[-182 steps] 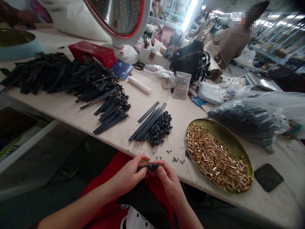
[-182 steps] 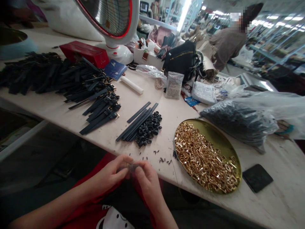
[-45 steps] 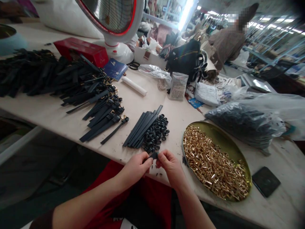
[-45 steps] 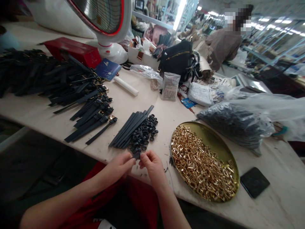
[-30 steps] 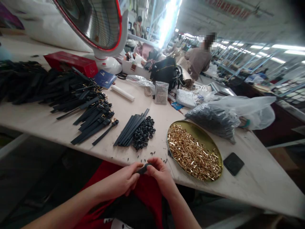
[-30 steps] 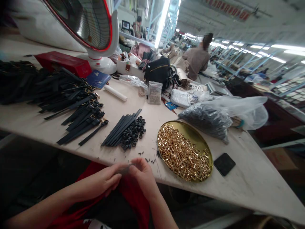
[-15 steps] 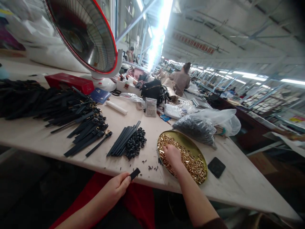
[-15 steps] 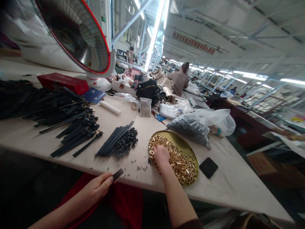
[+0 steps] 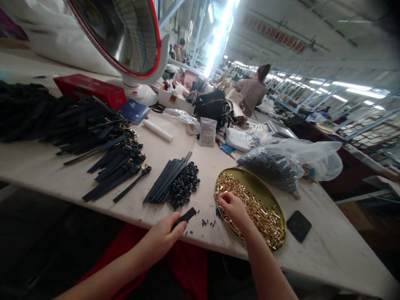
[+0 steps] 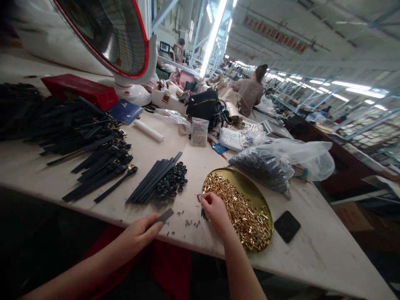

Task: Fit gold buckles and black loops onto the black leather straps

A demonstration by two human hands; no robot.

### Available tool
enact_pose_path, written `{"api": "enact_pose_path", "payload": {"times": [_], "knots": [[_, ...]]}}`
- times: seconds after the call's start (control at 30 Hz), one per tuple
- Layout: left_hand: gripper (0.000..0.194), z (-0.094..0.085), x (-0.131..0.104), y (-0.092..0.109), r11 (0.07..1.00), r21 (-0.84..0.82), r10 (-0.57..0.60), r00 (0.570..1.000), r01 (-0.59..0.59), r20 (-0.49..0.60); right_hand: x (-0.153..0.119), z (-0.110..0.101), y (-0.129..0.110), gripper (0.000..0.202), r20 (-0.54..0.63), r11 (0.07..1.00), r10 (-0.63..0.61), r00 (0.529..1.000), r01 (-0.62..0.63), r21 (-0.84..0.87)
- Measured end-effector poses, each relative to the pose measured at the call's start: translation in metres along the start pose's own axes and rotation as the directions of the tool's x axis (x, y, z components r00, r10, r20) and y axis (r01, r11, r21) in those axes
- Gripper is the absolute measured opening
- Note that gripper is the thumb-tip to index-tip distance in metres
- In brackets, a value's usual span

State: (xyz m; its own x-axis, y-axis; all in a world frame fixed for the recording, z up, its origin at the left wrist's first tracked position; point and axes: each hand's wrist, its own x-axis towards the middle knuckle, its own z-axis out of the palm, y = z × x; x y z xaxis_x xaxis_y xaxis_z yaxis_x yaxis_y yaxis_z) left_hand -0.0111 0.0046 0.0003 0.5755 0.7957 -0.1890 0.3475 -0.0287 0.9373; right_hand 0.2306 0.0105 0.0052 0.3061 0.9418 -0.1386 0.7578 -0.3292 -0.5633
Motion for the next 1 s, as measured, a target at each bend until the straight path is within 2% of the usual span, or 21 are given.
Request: {"api": "enact_pose_path", "payload": {"times": [0.07, 0.13, 0.2, 0.27, 0.37, 0.53, 0.67, 0.77, 0.9, 1.0], "knots": [[0.03, -0.003, 0.01, 0.004, 0.999, -0.042, 0.015, 1.0, -0.016, -0.015, -0.019, 0.011, -0.014, 0.02, 0.113, 0.978, -0.064, 0.992, 0.039, 0.205], [0.031, -0.005, 0.016, 0.005, 0.999, -0.043, 0.014, 1.0, -0.015, -0.028, -0.036, 0.026, -0.028, 0.021, 0.247, 0.833, -0.116, 0.962, -0.041, 0.552], [0.032, -0.007, 0.015, 0.005, 1.0, 0.006, 0.009, 0.999, -0.009, -0.04, -0.047, 0.04, -0.037, 0.023, 0.348, 0.637, -0.132, 0.928, -0.19, 0.747], [0.031, -0.008, 0.009, 0.004, 0.998, 0.064, -0.007, 0.998, 0.011, -0.058, -0.052, 0.053, -0.042, 0.024, 0.401, 0.499, -0.105, 0.91, -0.301, 0.813], [0.03, -0.007, -0.002, 0.001, 0.989, 0.124, -0.067, 0.994, 0.077, -0.081, -0.055, 0.066, -0.043, 0.026, 0.426, 0.351, -0.024, 0.905, -0.391, 0.851], [0.026, -0.003, -0.009, -0.004, 0.967, 0.181, -0.172, 0.983, 0.182, -0.069, -0.059, 0.082, -0.04, 0.028, 0.416, 0.212, 0.118, 0.902, -0.432, 0.876], [0.024, 0.001, -0.01, -0.005, 0.97, 0.143, -0.194, 0.981, 0.196, -0.033, -0.064, 0.09, -0.04, 0.027, 0.312, 0.225, 0.18, 0.933, -0.348, 0.91], [0.021, 0.007, -0.011, -0.009, 0.975, -0.041, -0.217, 0.976, 0.218, 0.006, -0.071, 0.092, -0.045, 0.024, 0.245, 0.288, 0.174, 0.954, -0.287, 0.914], [0.018, 0.014, -0.015, -0.015, 0.867, -0.32, -0.371, 0.923, 0.382, 0.098, -0.083, 0.094, -0.051, 0.02, 0.138, 0.434, 0.118, 0.983, -0.176, 0.883], [0.018, 0.017, -0.02, -0.015, 0.841, -0.368, -0.382, 0.917, 0.396, 0.114, -0.091, 0.097, -0.051, 0.018, 0.024, 0.548, 0.091, 0.996, -0.071, 0.834]]}}
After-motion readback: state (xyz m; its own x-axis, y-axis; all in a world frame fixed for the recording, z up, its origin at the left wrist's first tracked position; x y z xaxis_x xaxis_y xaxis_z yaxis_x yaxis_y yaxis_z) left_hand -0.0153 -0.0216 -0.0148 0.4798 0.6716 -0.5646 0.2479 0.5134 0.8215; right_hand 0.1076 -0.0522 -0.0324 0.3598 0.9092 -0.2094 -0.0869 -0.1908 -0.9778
